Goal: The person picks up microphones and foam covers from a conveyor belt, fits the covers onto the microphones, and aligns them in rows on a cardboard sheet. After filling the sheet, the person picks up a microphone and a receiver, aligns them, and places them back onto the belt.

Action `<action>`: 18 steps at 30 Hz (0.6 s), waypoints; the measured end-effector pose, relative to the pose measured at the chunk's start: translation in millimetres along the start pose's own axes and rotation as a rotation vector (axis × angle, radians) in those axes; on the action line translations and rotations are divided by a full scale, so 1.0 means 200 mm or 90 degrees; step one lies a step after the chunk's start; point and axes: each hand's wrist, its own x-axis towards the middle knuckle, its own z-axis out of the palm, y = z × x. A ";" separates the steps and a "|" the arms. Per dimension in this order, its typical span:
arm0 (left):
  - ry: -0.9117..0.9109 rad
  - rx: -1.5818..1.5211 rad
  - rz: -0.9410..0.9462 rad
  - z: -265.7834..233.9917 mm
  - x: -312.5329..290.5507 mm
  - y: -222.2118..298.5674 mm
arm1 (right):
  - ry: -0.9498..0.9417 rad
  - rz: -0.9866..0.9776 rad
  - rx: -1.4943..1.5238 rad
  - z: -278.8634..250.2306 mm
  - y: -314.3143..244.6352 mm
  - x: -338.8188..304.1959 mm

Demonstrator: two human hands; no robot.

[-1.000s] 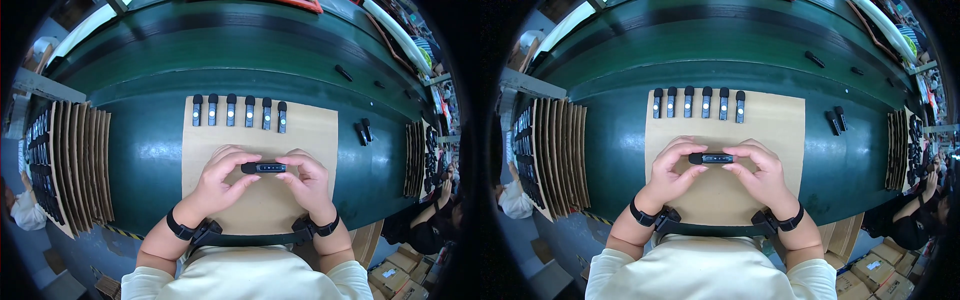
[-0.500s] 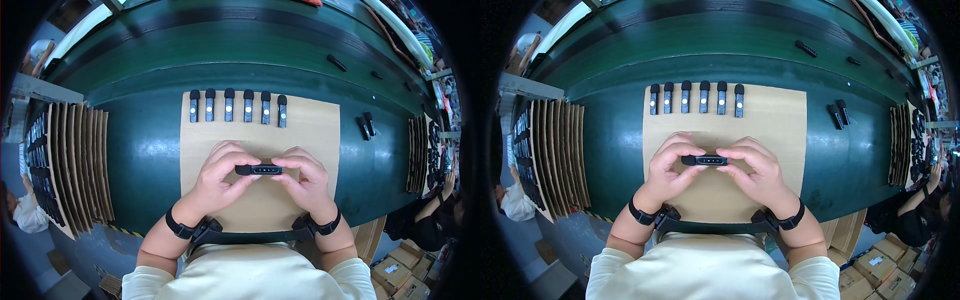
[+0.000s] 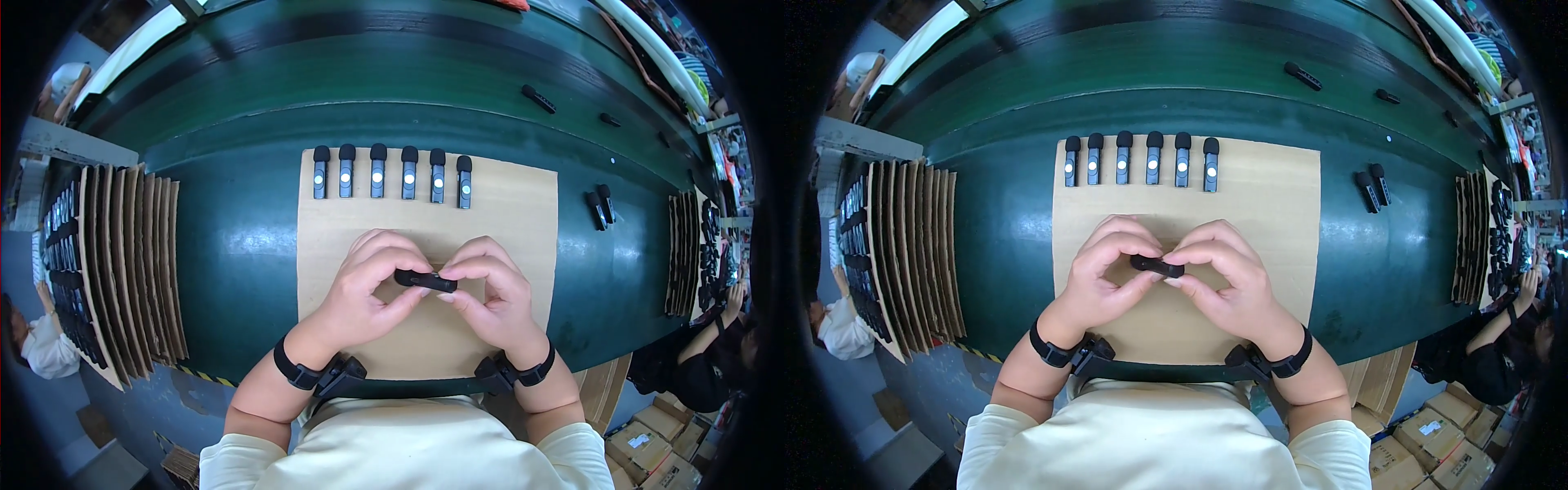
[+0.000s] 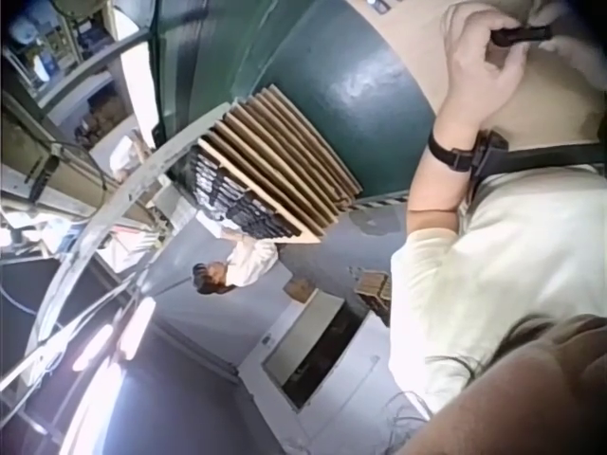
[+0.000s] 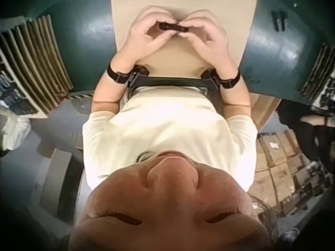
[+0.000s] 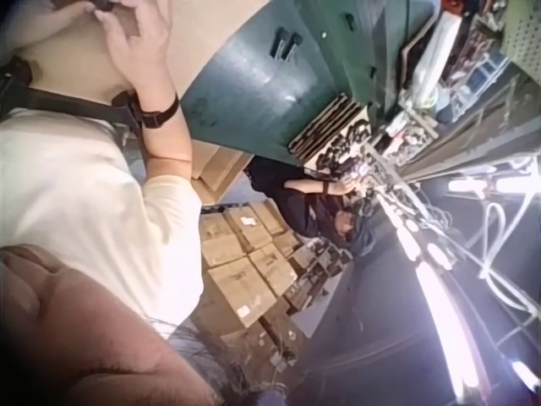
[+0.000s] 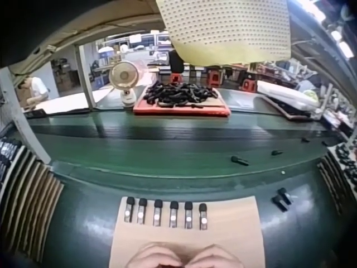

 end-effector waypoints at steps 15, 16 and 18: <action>-0.069 0.165 -0.075 -0.01 0.00 0.00 | -0.029 0.017 -0.273 -0.19 -0.06 0.14; -0.089 0.180 -0.086 -0.01 0.00 0.00 | -0.026 0.032 -0.302 -0.23 -0.04 0.16; -0.099 0.181 -0.091 -0.01 -0.01 0.01 | -0.024 0.045 -0.336 -0.30 0.01 0.17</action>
